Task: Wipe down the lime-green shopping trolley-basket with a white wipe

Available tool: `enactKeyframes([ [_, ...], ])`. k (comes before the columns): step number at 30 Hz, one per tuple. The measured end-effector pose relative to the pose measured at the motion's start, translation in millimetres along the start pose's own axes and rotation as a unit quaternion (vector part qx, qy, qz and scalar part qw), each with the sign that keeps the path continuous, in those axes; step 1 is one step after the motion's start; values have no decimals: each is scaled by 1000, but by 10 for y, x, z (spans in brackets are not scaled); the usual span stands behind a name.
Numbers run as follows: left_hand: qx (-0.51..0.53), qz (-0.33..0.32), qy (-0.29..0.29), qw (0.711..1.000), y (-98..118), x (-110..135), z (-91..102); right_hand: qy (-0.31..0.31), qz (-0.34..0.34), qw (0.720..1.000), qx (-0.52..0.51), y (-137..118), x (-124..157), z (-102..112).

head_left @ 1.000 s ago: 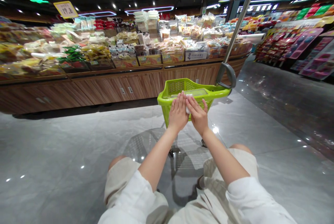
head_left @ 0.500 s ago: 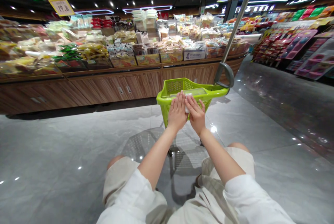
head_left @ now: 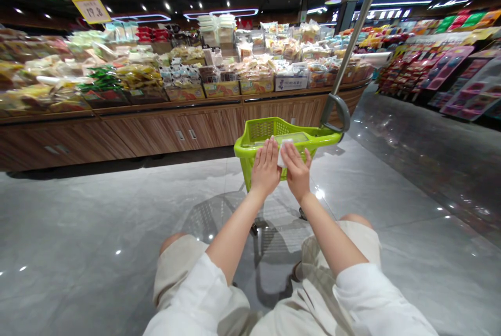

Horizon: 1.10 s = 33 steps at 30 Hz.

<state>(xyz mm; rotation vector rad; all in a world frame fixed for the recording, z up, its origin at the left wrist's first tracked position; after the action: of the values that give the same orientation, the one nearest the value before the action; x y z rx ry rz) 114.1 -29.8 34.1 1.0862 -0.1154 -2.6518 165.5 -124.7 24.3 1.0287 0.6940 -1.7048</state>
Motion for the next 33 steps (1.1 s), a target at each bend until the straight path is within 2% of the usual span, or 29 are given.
enactKeyframes([
  [2,-1,-3,-2,1000,-10,2,0,-31,43,998,-15,-144,-30,-38],
  [3,0,-4,-4,1000,-12,3,2,-38,48,998,-10,-113,-11,-23],
  [5,1,-5,-6,1000,-9,3,9,-36,29,999,17,120,76,59],
  [8,4,-1,-6,1000,4,0,16,21,-64,995,79,612,249,242],
  [10,5,3,-5,1000,12,-2,14,53,-113,987,100,749,299,301],
  [12,3,6,-6,1000,14,-3,10,46,-91,991,84,608,223,251],
  [16,-6,0,-10,1000,8,2,7,-45,58,997,19,-20,-29,52],
  [18,-6,-5,-10,1000,1,6,13,-67,74,995,12,-88,-49,41],
  [21,-1,-6,-6,1000,-4,7,21,-43,16,999,29,235,67,138],
  [24,-3,-5,-4,1000,3,3,16,42,-106,991,72,697,250,285],
  [26,-5,-1,-4,1000,8,-1,12,79,-156,980,90,791,301,310],
  [28,-4,2,-4,1000,10,-5,14,76,-142,983,83,643,235,255],
  [31,-9,2,-9,1000,4,-6,29,15,-35,998,43,179,45,113],
  [33,-15,-2,-15,1000,-6,-4,44,-30,34,999,25,-36,-17,59],
])
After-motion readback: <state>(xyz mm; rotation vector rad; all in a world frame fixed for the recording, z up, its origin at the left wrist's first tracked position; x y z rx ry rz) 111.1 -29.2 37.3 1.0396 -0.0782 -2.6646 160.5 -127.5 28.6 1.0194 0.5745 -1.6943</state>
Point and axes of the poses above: each hand's wrist, its own x-axis away from the middle knuckle, its own z-axis out of the back of the hand, y = z × x, the point moved 7 cm from there along -x, towards the middle knuckle, and after that the axes turned 11 degrees about z, right-handed, at the moved point
